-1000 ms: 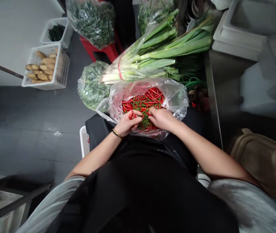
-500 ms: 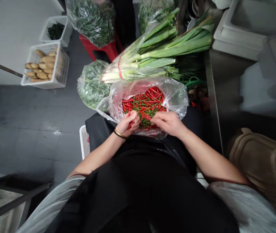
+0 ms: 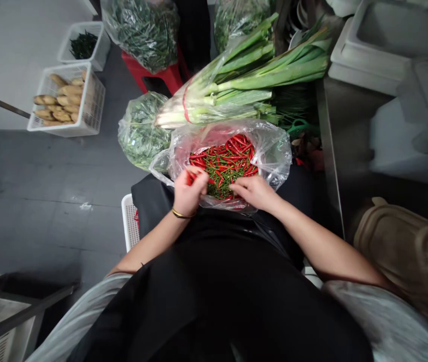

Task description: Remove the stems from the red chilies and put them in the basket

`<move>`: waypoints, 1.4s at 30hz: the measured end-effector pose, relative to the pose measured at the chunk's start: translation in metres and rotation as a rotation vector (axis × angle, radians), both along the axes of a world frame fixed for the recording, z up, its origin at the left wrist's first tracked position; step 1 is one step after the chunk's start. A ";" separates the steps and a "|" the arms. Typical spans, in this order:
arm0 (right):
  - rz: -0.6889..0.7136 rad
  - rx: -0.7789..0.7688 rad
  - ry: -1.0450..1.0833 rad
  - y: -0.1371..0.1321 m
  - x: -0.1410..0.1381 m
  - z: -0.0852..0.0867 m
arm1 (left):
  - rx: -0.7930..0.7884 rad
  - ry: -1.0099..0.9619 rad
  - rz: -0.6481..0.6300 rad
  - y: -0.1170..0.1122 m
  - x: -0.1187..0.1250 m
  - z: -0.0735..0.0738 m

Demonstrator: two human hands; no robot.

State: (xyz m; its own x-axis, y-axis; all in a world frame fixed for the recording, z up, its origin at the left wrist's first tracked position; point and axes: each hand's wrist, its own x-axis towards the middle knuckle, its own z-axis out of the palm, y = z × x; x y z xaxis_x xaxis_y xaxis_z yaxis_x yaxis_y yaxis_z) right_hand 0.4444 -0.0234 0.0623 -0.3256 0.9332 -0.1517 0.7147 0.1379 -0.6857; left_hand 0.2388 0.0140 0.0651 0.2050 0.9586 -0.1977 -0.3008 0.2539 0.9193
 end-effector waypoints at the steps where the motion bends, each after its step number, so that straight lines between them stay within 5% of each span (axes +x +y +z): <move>1: -0.012 -0.030 -0.043 0.000 0.006 -0.002 | -0.036 -0.077 0.042 0.006 -0.006 0.001; 6: 0.088 -0.176 -0.633 0.009 0.004 -0.026 | -0.291 -0.419 -0.098 0.028 -0.027 -0.002; 10: 0.065 -0.141 -0.762 0.019 -0.012 -0.040 | -0.350 -0.354 -0.239 0.020 -0.021 -0.010; 17: 0.159 0.093 -0.485 0.004 -0.013 -0.009 | -0.328 0.064 -0.365 0.002 0.011 -0.027; 23: 0.082 0.053 -0.159 0.007 -0.017 -0.017 | -0.181 0.050 -0.322 0.001 0.014 -0.034; 27: 0.171 0.069 0.147 0.012 -0.019 -0.015 | -0.204 -0.042 -0.287 0.003 0.011 -0.032; 31: 0.363 0.046 0.242 0.010 -0.012 0.004 | -0.304 -0.264 -0.422 0.007 0.005 -0.030; 35: 0.569 -0.069 -0.133 0.025 0.003 0.010 | -0.328 -0.442 -0.180 0.019 -0.010 -0.029; 38: 0.391 -0.042 -0.550 0.048 -0.007 0.002 | -0.347 -0.520 -0.075 0.025 -0.019 -0.026; 42: 0.153 0.069 -0.724 0.076 -0.050 -0.013 | -0.397 -0.512 -0.138 0.024 -0.022 -0.025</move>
